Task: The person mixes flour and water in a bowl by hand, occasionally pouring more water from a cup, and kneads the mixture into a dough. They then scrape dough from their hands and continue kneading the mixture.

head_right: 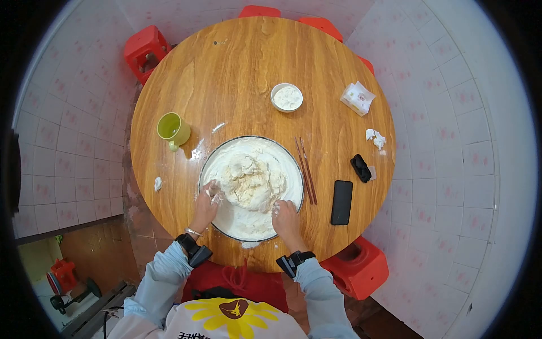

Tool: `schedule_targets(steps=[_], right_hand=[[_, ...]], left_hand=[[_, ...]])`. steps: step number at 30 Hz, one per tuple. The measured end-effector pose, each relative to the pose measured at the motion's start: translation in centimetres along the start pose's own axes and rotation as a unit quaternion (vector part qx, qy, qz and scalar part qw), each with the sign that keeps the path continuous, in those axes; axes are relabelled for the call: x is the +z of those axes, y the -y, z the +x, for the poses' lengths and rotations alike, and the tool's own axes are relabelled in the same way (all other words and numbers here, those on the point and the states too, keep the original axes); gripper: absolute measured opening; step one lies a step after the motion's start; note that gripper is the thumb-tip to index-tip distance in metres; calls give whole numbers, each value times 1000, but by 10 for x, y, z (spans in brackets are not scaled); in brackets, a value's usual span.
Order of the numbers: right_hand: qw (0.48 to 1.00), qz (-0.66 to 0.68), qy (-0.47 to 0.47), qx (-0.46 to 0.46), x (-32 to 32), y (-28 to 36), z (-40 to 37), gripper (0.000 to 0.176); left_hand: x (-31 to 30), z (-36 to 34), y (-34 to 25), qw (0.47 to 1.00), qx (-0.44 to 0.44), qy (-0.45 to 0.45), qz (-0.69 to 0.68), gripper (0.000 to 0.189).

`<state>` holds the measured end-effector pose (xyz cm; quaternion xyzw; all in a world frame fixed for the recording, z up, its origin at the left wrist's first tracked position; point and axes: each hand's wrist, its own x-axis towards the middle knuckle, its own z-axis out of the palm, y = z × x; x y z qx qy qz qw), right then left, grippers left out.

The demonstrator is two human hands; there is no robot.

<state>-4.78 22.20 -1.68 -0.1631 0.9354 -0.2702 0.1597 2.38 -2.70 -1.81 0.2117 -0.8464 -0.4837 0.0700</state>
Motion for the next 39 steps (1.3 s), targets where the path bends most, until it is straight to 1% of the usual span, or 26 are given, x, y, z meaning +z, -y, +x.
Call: schedule_targets(steps=[1, 3, 7, 9, 10, 12, 13, 15, 16, 17, 18, 19, 20, 21, 22, 24, 25, 26, 27, 28, 29, 31, 33, 35, 38, 39], right_hand=[[1000, 1, 0, 1, -1, 2, -1, 26], [999, -34, 25, 20, 0, 9, -1, 39], [1000, -18, 15, 14, 7, 7, 2, 47], [997, 70, 2, 32, 17, -2, 6, 51], [997, 72, 2, 31, 20, -7, 7, 51], [987, 147, -26, 55, 12, -11, 15, 51], [987, 148, -26, 56, 7, -14, 23, 51], [984, 173, -47, 10, -11, -17, 37, 47], [984, 172, -48, 13, -15, -22, 43, 47], [990, 128, -49, 0, -18, -28, 49, 45], [995, 85, -51, -14, -20, -28, 51, 43], [995, 85, -50, -15, -21, -28, 49, 43], [996, 70, -56, -14, -25, -24, 43, 41], [996, 56, -62, -13, -25, -22, 35, 39], [996, 57, -61, -12, -21, -22, 27, 39], [996, 31, -33, 78, -8, -21, 9, 36], [996, 31, -31, 82, 1, -20, 3, 36], [993, 38, -37, 110, 12, -17, -2, 33], [989, 44, -43, 137, 24, -14, -6, 31], [990, 55, -78, 108, 39, -12, -12, 25], [990, 54, -77, 109, 43, -6, -13, 25], [987, 98, -37, 122, 50, 4, -17, 21], [987, 103, -54, 107, 60, 16, -22, 20], [993, 116, 13, 6, 66, 30, -23, 17], [992, 115, -1, -45, 51, 67, -15, 17], [989, 128, -15, -71, 46, 78, -9, 16]], left_hand=[[3, 4, 3, 1000, 0, 1, 1, 45], [7, 16, 0, 994, -79, 34, -69, 46], [21, 25, 8, 995, -89, 50, -15, 46], [25, 23, 7, 980, -150, 46, -120, 46], [27, 21, 7, 981, -149, 45, -118, 46], [32, 18, 3, 947, -227, 60, -221, 44], [35, 17, 2, 947, -228, 61, -220, 44], [35, 10, -13, 896, -308, 138, -290, 39], [37, 8, -19, 893, -307, 138, -300, 35], [42, 5, -7, 892, -307, 139, -300, 35], [46, 4, 10, 930, -251, 153, -222, 34], [50, 4, 27, 958, -191, 163, -142, 33], [42, 4, 23, 958, -192, 161, -141, 33], [28, 3, 9, 990, -100, 93, -47, 33], [17, 2, -1, 998, -6, 25, 49, 33], [0, -2, -8, 999, 4, 22, 31, 32], [-4, -5, -7, 1000, 13, 17, 13, 31], [-3, -8, 3, 1000, 11, 21, 12, 31], [0, -11, 13, 999, 21, -7, -25, 29], [3, -14, 23, 997, 30, -36, -63, 28], [1, -16, 20, 997, 29, -35, -63, 28], [-3, -23, 13, 996, -31, -27, -77, 23], [-1, -25, 17, 996, -17, -24, -81, 22], [1, -26, 23, 996, -2, -26, -86, 22], [2, -32, 25, 995, -18, -15, -97, 20], [1, -35, 23, 992, -43, 9, -120, 19]])
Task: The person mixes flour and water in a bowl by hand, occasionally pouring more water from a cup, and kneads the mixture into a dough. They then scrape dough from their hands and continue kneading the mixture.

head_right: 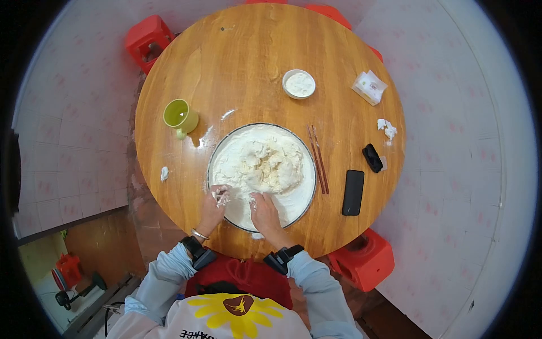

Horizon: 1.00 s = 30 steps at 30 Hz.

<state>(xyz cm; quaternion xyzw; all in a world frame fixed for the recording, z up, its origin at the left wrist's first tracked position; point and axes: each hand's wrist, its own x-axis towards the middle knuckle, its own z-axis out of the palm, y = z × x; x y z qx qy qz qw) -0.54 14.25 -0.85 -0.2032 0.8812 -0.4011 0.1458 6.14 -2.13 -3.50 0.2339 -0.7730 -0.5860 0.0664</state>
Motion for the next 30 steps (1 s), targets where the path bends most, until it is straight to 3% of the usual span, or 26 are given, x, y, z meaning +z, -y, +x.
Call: schedule_targets(steps=[2, 3, 7, 9, 12, 17, 19, 22, 26, 29, 30], right_hand=[[999, 16, 42, -29, -8, 23, 17, 18], [995, 31, 81, -56, -9, 29, 28, 19], [992, 22, 70, -104, 20, 39, 76, 21], [987, 6, 32, -154, 41, 30, 100, 24], [988, -36, 52, -143, 63, 26, 122, 24], [970, -94, 145, -171, 64, 35, 121, 15], [929, -126, 259, -234, 57, 40, 95, 11], [907, -154, 271, -283, 43, 26, 64, 9], [905, -168, 272, -279, 25, 18, 42, 9], [921, -140, 228, -282, 25, 29, 45, 9], [933, -147, 144, -296, 30, 34, 55, 10]], left_hand=[[-4, -4, -8, 999, -28, 19, -26, 18], [-8, -6, -16, 998, 3, 61, 27, 16], [-20, -11, -32, 982, 95, 143, 79, 13], [-27, -11, -29, 982, 97, 145, 73, 14], [-41, -11, -21, 980, 108, 152, 66, 16], [-61, -16, -6, 977, 120, 166, 58, 16], [-68, -17, -8, 973, 130, 180, 57, 11], [-70, -17, -17, 975, 138, 168, 40, 13], [-67, -18, -9, 977, 123, 164, 54, 14], [-62, -20, -5, 985, 74, 156, -8, 13], [-60, -18, -6, 987, 79, 141, -17, 11]])
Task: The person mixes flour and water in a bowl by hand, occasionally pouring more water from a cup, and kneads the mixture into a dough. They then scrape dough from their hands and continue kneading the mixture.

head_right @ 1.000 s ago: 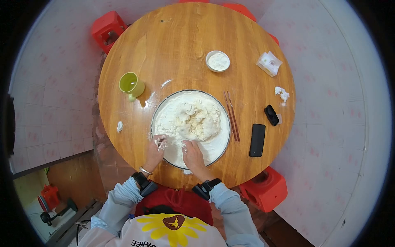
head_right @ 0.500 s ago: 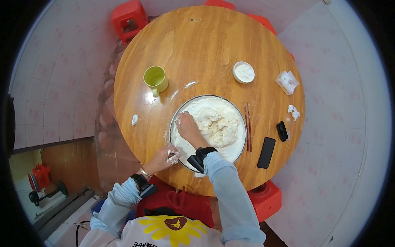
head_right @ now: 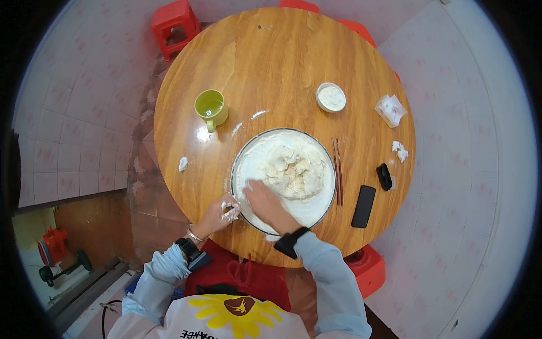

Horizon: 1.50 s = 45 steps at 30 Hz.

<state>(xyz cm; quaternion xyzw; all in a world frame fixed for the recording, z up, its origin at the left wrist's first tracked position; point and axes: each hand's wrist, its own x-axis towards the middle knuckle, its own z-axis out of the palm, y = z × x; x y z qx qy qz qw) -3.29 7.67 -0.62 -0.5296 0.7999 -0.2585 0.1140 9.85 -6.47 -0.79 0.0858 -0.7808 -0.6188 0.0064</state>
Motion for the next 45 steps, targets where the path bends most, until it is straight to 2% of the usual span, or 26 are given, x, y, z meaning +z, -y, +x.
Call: schedule_targets(steps=[1, 2, 4, 6, 8, 11, 15, 17, 18, 20, 21, 22, 24, 26, 28, 31, 32, 34, 38, 40, 41, 42, 43, 44, 45], right_hand=[[996, -32, -80, 5, 0, -2, 10, 11], [996, -30, -84, 10, 1, -8, 15, 11], [992, -113, -26, 42, 7, -16, 20, 15], [990, -129, -33, 46, 8, -11, 11, 12], [994, -75, 10, 84, 12, -8, -5, 8], [995, -64, 25, 72, 5, 0, -36, 4], [988, -11, 90, 123, -10, 6, -73, 9], [991, 48, -86, 91, -20, 9, -86, 16], [990, 47, -88, 98, -23, 7, -93, 16], [959, 7, -140, 248, -32, 2, -107, 21], [944, -17, -172, 283, -28, -6, -118, 22], [940, -19, -178, 290, -24, -7, -126, 22], [891, 27, -161, 424, -20, -1, -136, 26], [894, 15, -141, 425, -10, 12, -129, 26], [873, 5, -121, 472, -3, 22, -114, 23], [834, 42, -176, 521, 8, 21, -104, 21], [832, 42, -179, 524, 14, 21, -101, 21], [812, 70, -217, 537, 28, 22, -95, 22], [797, 111, -228, 548, 59, 21, -81, 24], [789, 174, -255, 532, 68, 21, -75, 26], [773, 177, -259, 551, 64, 23, -69, 25], [774, 178, -259, 550, 64, 23, -67, 25], [752, 211, -265, 566, 62, 22, -66, 24], [729, 242, -270, 580, 58, 21, -64, 23], [731, 242, -270, 579, 53, 21, -62, 23]], left_hand=[[0, 3, -1, 1000, 6, -14, -7, 10], [0, 7, -4, 1000, 5, -8, -4, 10], [-1, 16, -12, 999, -22, -17, 35, 14], [0, 20, -8, 999, -11, -25, 33, 15], [3, 25, -1, 999, 3, -38, 26, 15], [5, 28, 7, 999, -2, -49, -2, 15], [13, 31, 10, 997, -37, -61, -8, 14], [19, 35, 9, 997, -50, -66, -5, 15], [21, 37, 7, 997, -53, -60, 18, 17], [23, 41, 0, 997, -51, -44, 44, 19], [23, 43, -5, 995, -25, -19, 91, 22], [23, 45, -8, 991, 2, 6, 137, 26], [33, 45, 4, 987, 25, 35, 155, 31], [44, 41, 10, 981, 47, 62, 176, 36], [58, 40, 5, 981, 16, 88, 173, 43], [83, 38, 68, 966, 31, 98, 238, 45], [86, 37, 70, 965, 33, 103, 238, 45], [97, 35, 72, 982, -4, 38, 185, 43], [110, 34, 41, 974, -13, 40, 223, 40], [118, 35, 40, 985, -172, -9, 24, 35], [116, 37, 32, 985, -172, -10, 24, 35], [111, 39, 15, 970, -230, -12, -81, 34], [108, 41, -1, 941, -284, -14, -185, 32], [108, 43, -15, 941, -282, -17, -186, 32], [110, 43, -28, 906, -333, -62, -255, 29]])
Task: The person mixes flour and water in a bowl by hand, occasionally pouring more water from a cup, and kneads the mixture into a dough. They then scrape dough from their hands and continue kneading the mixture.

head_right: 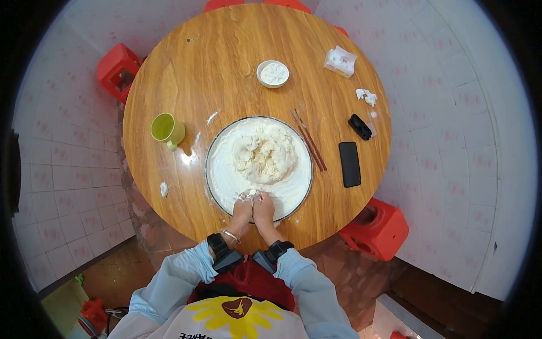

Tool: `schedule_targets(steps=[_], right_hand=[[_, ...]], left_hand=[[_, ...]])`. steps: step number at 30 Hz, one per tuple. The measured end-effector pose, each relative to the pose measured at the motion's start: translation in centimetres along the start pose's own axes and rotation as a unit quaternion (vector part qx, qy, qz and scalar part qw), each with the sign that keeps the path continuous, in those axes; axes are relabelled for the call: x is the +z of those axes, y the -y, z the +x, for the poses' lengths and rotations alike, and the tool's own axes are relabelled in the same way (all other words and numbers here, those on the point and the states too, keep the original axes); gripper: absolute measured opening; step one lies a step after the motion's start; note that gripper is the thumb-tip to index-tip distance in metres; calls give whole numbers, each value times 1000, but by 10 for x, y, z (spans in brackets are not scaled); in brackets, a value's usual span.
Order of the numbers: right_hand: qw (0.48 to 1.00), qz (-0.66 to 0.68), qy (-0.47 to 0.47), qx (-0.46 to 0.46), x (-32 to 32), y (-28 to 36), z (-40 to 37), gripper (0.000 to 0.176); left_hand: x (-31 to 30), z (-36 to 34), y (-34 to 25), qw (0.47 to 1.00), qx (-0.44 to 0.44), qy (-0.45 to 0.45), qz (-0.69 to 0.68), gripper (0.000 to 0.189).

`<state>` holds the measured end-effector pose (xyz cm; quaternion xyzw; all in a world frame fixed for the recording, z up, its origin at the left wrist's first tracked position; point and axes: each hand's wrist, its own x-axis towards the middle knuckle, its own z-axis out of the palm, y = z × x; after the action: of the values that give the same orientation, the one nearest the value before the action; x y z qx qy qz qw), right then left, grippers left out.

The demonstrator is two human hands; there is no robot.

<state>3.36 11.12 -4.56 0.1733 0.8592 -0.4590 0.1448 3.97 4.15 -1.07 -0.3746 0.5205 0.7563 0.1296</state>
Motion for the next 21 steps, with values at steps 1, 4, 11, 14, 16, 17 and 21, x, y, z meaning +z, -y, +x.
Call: schedule_targets(steps=[1, 4, 11, 14, 16, 17, 21], right_hand=[[1000, 26, 4, 1, -3, 4, 0, 23], [998, 67, 9, -13, -24, 34, 11, 23], [991, 26, 8, -133, -59, 67, 80, 27], [979, -39, 14, -200, -69, 69, 73, 29], [969, -60, 25, -237, -71, 59, 63, 31], [948, -88, 32, -305, -70, 54, 60, 31], [869, -250, 27, -426, -67, 54, 60, 32]], left_hand=[[4, -6, -6, 995, -52, -32, -83, 26], [11, -7, -25, 994, -12, 13, -110, 30], [24, 43, -75, 987, 97, 80, -95, 31], [4, 54, -73, 946, 267, 28, 181, 32], [-8, 48, -69, 894, 332, 49, 298, 32], [-10, 42, -69, 823, 389, 70, 407, 32], [-6, 29, -70, 705, 421, 36, 570, 29]])
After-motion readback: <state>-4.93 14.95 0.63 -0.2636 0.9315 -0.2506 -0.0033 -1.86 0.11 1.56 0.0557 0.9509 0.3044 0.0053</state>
